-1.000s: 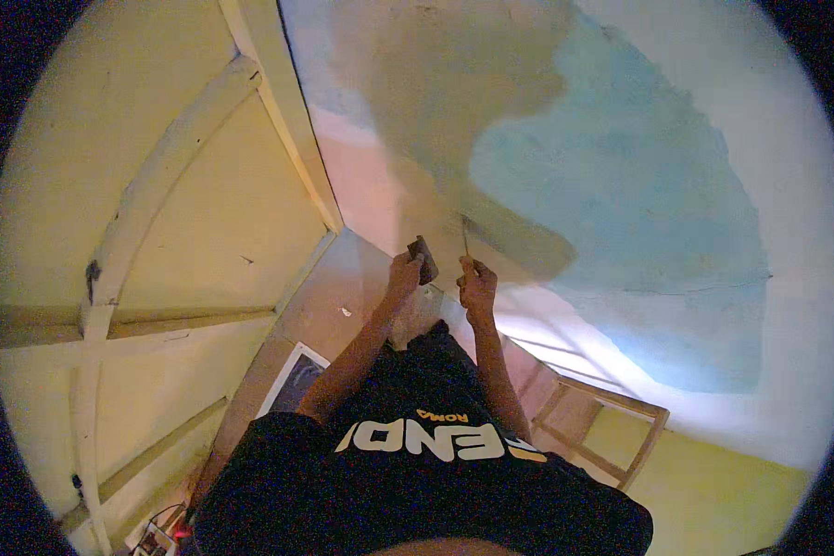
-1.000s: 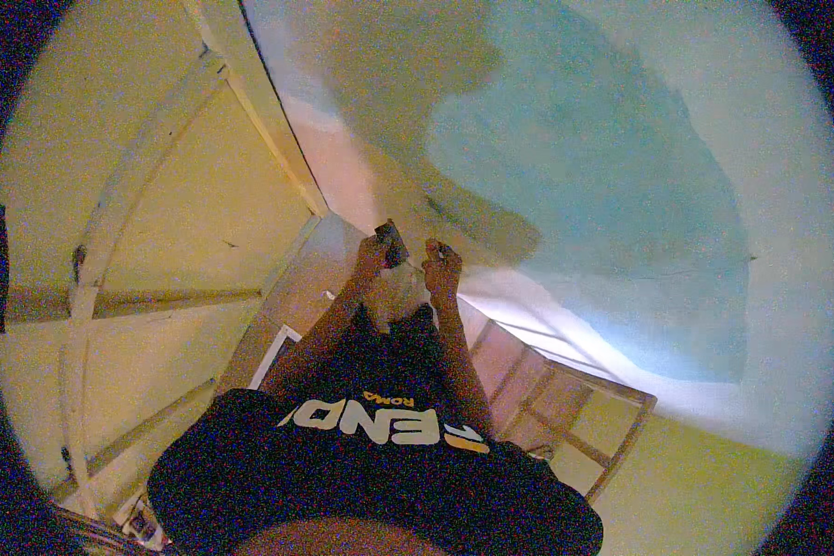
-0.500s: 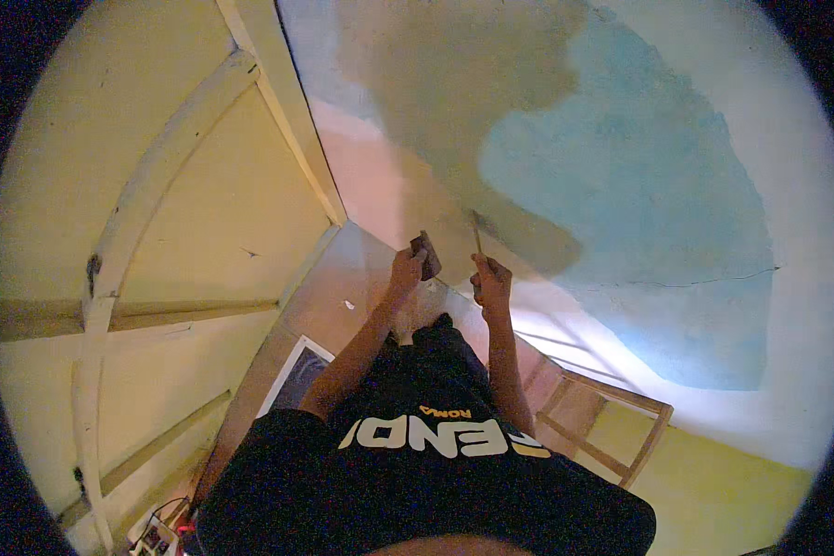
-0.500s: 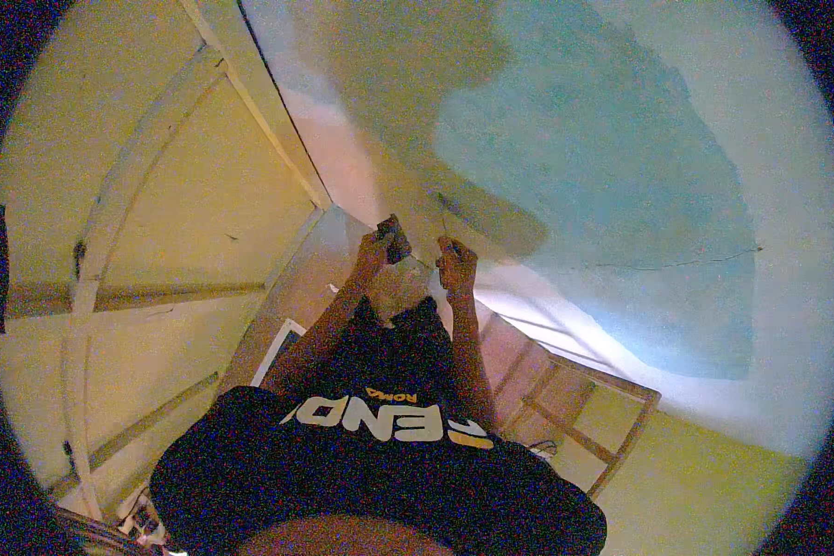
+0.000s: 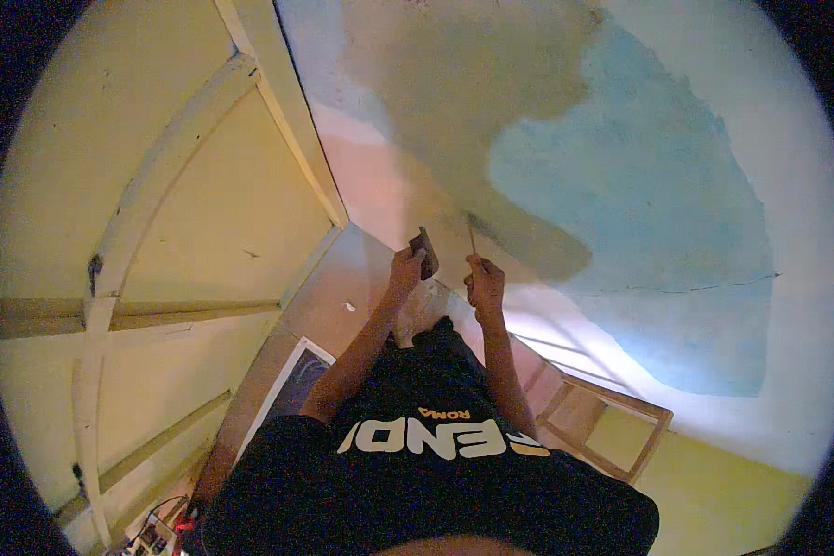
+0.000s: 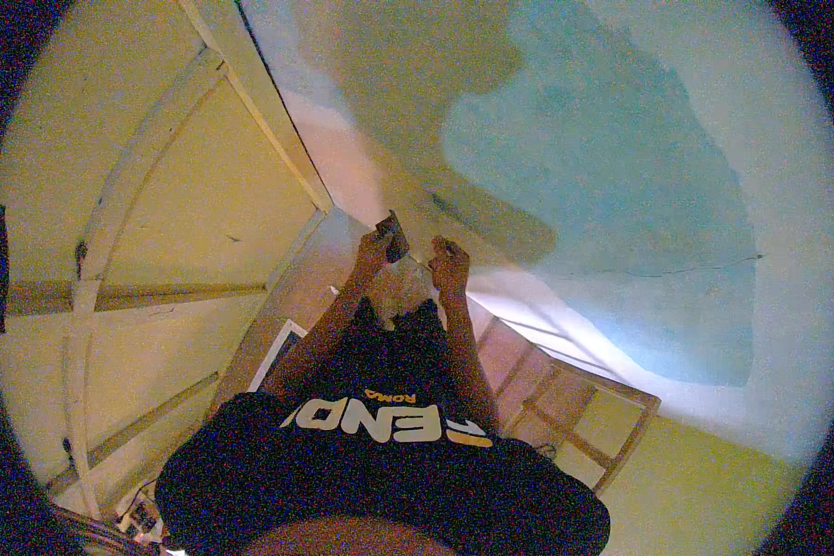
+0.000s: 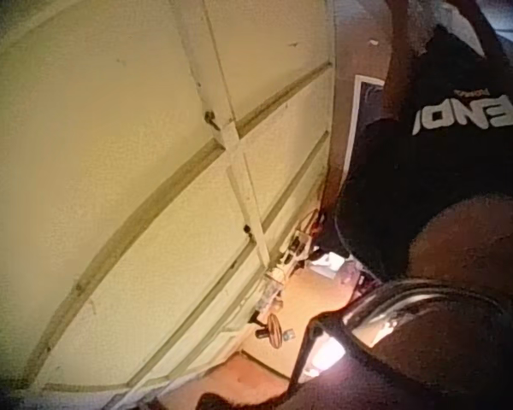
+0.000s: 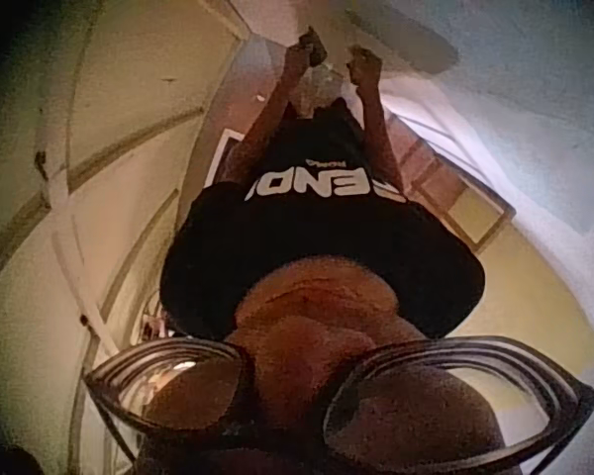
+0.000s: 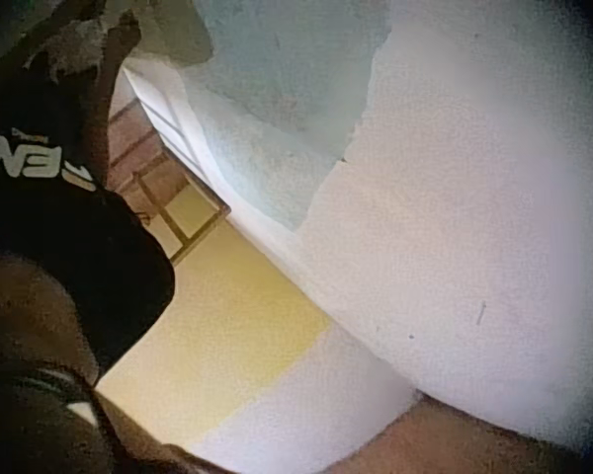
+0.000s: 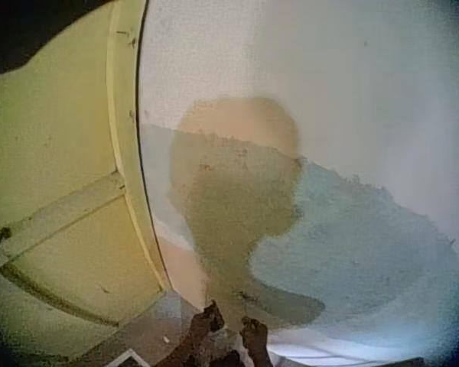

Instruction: The person patches a crack in a ceiling with plaster, applying it using a putty knife.

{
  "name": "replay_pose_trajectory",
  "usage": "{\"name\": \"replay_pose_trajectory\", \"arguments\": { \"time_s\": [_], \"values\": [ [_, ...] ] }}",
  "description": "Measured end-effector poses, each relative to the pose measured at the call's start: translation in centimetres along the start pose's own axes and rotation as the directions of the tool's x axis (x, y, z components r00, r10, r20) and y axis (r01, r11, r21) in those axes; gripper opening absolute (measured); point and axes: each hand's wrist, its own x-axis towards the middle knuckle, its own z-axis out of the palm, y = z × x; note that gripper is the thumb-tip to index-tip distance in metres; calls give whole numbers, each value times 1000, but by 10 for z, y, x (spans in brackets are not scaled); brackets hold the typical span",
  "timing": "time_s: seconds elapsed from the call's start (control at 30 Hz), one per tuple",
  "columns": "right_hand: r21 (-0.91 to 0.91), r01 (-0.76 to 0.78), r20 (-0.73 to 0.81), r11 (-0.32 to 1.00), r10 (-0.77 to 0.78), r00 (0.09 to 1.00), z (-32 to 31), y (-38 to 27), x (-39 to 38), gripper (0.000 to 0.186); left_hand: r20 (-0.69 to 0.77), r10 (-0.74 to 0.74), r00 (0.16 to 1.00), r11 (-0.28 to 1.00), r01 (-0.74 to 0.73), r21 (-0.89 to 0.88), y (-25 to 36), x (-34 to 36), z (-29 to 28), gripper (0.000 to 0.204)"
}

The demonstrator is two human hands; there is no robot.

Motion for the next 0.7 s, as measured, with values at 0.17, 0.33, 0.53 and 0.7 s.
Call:
{"name": "replay_pose_trajectory", "arguments": {
  "time_s": [0.17, 0.33, 0.53, 0.7],
  "values": [
    [48, -150, 44, 988, 148, 988, -2, -40, -9, 31, -50, 74, 996, 915, -48, 401, 24, -9, 5, 26],
    [134, -136, 68, 982, 128, 989, -11, -18, -5, 27, -65, -65, 996, 969, 78, 233, 69, -33, 37, 21],
    [100, -101, 110, 990, 89, 990, 10, -37, -10, 30, 16, -1, 1000, 995, 0, 98, 16, -11, 16, 20],
    [-26, -98, 67, 995, 100, 993, -2, -35, -1, 34, 62, 21, 998, 999, -23, 43, 4, -4, 10, 21]
  ]
}}
